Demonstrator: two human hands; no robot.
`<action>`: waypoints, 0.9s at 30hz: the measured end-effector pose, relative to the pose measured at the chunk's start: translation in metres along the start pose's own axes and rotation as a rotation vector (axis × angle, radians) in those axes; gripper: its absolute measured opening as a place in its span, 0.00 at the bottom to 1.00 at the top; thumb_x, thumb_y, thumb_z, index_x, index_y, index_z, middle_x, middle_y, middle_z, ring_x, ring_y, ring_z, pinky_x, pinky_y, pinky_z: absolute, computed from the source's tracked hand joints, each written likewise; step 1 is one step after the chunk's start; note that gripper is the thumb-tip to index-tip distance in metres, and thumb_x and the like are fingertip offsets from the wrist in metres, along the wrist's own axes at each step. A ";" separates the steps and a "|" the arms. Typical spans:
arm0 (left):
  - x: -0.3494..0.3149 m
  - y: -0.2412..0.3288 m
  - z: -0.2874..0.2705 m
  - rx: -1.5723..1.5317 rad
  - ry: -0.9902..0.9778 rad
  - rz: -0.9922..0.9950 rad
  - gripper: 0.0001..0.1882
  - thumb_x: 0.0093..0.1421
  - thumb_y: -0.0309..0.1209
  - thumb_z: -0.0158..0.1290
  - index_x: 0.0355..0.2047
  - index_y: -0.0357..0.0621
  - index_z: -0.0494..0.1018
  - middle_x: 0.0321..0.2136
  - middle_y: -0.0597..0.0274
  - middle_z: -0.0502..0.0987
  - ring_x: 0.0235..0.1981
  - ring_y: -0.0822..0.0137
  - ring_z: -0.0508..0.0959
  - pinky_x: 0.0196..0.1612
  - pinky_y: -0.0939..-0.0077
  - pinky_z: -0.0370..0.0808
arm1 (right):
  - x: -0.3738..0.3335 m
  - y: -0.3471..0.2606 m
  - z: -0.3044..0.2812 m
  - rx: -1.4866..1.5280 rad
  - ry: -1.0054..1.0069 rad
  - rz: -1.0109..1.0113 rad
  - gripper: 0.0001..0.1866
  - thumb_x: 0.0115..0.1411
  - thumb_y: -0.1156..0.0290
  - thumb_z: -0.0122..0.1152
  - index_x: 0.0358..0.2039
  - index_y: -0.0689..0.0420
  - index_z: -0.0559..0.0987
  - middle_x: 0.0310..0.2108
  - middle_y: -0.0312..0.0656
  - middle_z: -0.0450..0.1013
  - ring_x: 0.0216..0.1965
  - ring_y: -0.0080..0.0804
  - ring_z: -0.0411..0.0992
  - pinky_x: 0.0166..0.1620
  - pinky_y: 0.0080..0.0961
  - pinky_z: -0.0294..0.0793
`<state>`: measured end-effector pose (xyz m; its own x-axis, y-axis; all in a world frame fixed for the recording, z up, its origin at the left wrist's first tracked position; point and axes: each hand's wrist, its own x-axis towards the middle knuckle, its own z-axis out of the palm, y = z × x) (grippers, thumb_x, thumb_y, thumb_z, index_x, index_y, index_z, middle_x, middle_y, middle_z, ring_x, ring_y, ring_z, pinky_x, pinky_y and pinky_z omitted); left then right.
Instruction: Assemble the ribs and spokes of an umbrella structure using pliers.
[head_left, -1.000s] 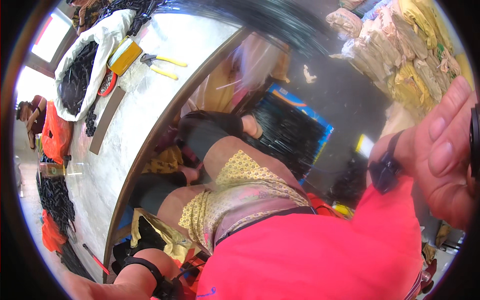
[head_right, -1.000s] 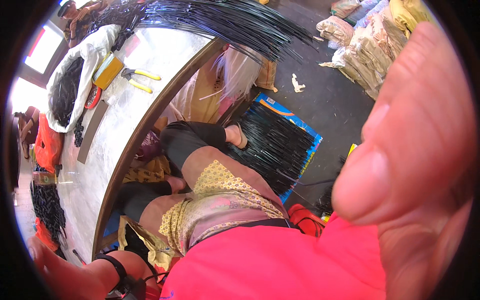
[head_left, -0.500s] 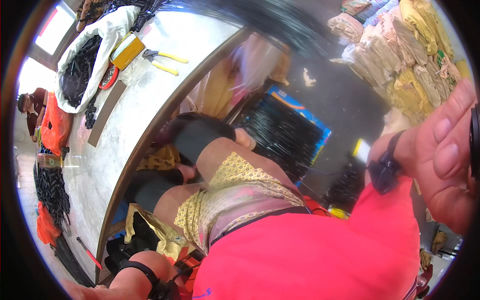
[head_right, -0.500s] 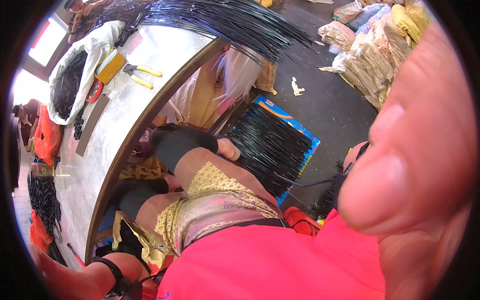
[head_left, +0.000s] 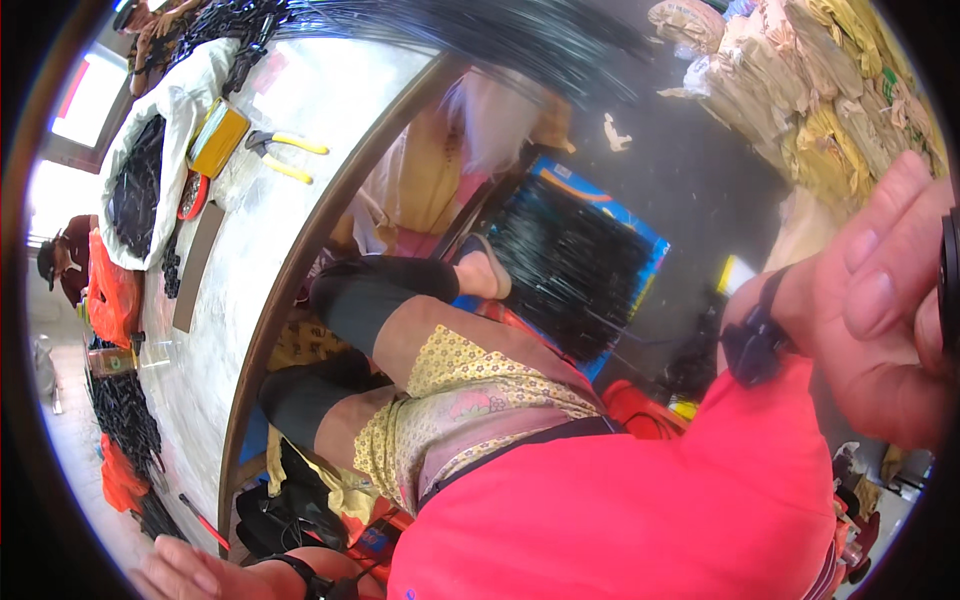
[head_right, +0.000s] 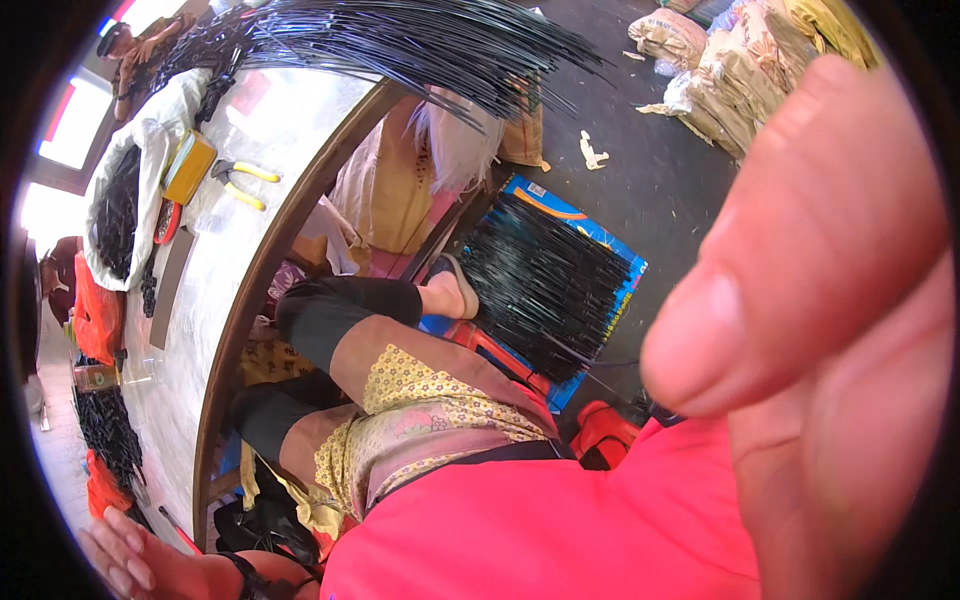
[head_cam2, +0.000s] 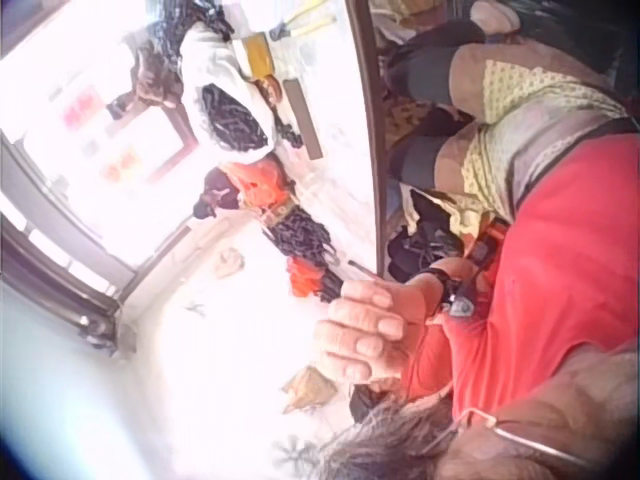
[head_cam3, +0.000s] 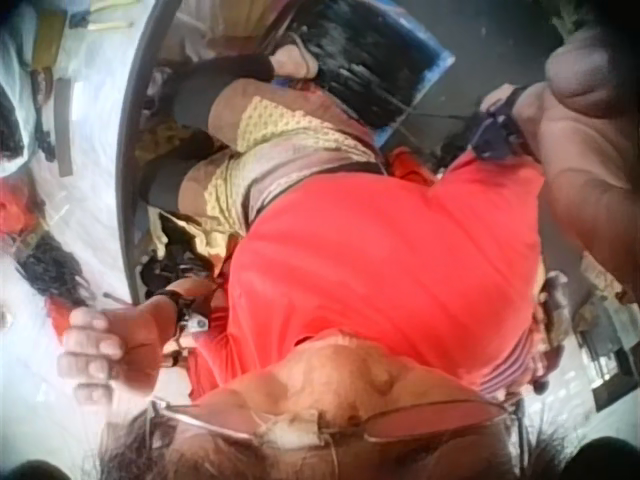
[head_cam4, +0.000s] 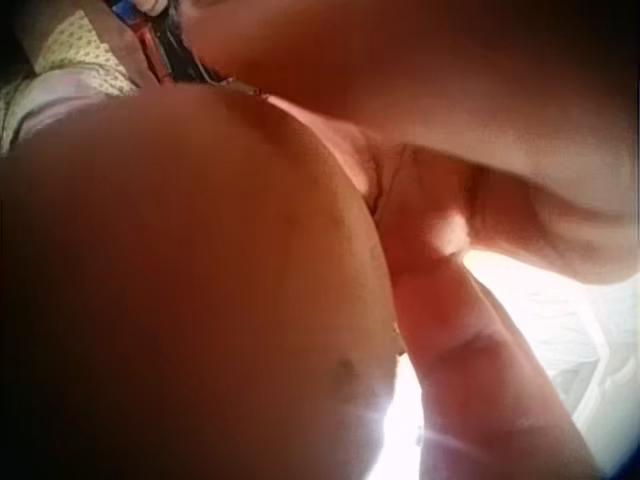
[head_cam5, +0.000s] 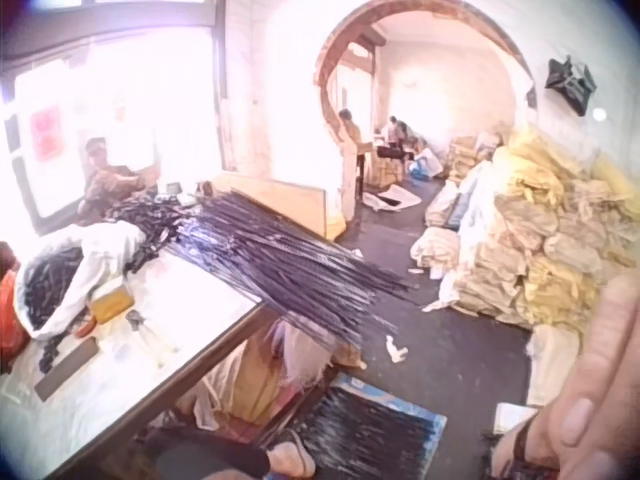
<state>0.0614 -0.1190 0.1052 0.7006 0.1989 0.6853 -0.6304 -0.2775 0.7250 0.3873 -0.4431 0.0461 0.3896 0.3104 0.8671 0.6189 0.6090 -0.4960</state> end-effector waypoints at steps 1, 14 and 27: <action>-0.006 0.002 -0.008 -0.007 -0.012 -0.007 0.06 0.64 0.27 0.52 0.42 0.45 0.73 0.37 0.57 0.72 0.35 0.59 0.73 0.42 0.56 0.67 | -0.003 0.000 -0.003 -0.010 0.012 0.006 0.18 0.72 0.61 0.50 0.52 0.63 0.74 0.37 0.41 0.72 0.27 0.26 0.66 0.33 0.21 0.65; 0.017 -0.055 -0.005 0.142 0.064 -0.023 0.07 0.64 0.27 0.52 0.42 0.42 0.72 0.36 0.53 0.71 0.29 0.57 0.70 0.37 0.56 0.70 | -0.014 0.023 -0.019 -0.079 0.101 0.068 0.18 0.72 0.61 0.50 0.52 0.63 0.74 0.37 0.41 0.71 0.27 0.26 0.66 0.33 0.21 0.64; -0.037 -0.061 -0.059 0.502 0.112 -0.344 0.06 0.64 0.19 0.51 0.41 0.36 0.75 0.40 0.48 0.76 0.34 0.63 0.77 0.37 0.75 0.75 | 0.015 0.085 0.103 -0.272 0.165 0.158 0.13 0.72 0.70 0.50 0.48 0.67 0.74 0.24 0.39 0.68 0.19 0.23 0.62 0.21 0.18 0.62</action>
<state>0.0538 -0.0543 0.0395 0.7790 0.4456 0.4411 -0.1213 -0.5830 0.8034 0.3753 -0.3114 0.0219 0.5865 0.2496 0.7706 0.6922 0.3396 -0.6368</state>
